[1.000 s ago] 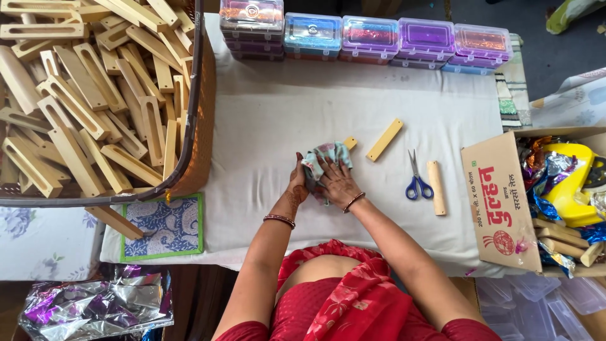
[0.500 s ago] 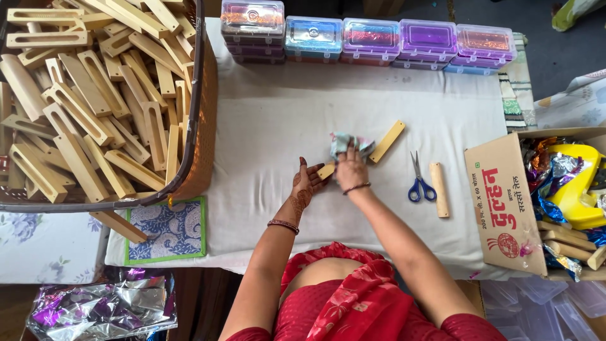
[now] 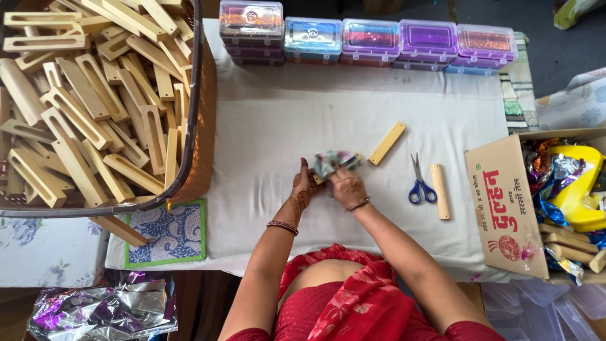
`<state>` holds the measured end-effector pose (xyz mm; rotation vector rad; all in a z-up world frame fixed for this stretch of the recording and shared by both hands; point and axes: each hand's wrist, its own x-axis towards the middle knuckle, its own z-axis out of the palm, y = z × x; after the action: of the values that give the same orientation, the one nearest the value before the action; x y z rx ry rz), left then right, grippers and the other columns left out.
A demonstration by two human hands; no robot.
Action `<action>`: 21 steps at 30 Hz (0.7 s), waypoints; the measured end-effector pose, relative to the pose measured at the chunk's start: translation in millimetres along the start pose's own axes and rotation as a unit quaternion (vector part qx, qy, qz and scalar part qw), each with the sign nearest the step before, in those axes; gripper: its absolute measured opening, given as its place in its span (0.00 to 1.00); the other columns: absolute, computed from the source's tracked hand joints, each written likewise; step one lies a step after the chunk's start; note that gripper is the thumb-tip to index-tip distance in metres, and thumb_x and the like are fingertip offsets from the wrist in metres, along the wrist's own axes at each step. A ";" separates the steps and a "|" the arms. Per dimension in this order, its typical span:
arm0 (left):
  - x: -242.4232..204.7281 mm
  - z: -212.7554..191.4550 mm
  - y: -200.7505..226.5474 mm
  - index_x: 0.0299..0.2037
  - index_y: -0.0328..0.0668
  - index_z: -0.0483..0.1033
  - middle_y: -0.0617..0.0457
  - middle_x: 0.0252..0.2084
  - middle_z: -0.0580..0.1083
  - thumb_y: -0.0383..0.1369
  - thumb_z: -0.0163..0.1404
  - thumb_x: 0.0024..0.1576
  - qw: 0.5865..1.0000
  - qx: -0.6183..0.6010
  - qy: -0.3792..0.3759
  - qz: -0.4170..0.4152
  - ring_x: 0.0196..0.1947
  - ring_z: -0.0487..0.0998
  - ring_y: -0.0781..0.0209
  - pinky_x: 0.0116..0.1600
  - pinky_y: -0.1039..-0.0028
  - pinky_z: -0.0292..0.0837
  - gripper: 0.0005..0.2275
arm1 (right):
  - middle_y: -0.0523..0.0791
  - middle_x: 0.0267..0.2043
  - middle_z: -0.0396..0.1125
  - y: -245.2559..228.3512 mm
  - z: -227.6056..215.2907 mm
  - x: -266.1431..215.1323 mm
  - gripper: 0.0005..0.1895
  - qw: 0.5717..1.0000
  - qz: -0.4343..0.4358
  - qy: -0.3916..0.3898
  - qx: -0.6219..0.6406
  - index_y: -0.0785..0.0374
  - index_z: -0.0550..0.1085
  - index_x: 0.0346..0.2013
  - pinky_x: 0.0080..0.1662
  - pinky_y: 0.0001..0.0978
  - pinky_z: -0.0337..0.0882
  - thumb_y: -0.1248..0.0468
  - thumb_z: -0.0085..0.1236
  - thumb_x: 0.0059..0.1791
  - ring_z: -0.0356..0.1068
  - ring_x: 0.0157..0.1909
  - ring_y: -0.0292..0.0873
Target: The person wipes wooden handle-shaped parts one at a time with a cloth, taking each piece from a large basket and setting it aside after wiping. Earlier, the person handles a small plastic storage box and cuts open a foil-wrapped item with scissors before starting to wipe the wooden pieces.
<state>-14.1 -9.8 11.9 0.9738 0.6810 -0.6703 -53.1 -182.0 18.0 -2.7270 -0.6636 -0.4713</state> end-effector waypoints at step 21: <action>22.3 -13.7 -27.4 0.55 0.31 0.77 0.46 0.48 0.79 0.32 0.48 0.59 0.984 0.012 -0.095 0.151 0.48 0.82 0.54 0.55 0.66 0.82 0.16 | 0.52 0.39 0.73 36.7 -23.8 9.8 0.12 0.983 0.085 0.058 0.152 0.65 0.79 0.36 0.49 0.50 0.72 0.75 0.47 0.45 0.72 0.45 0.57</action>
<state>-24.4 -13.0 -24.5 0.9955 0.3467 -0.4951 -32.8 -217.9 35.7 -2.4205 -0.4291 -0.4422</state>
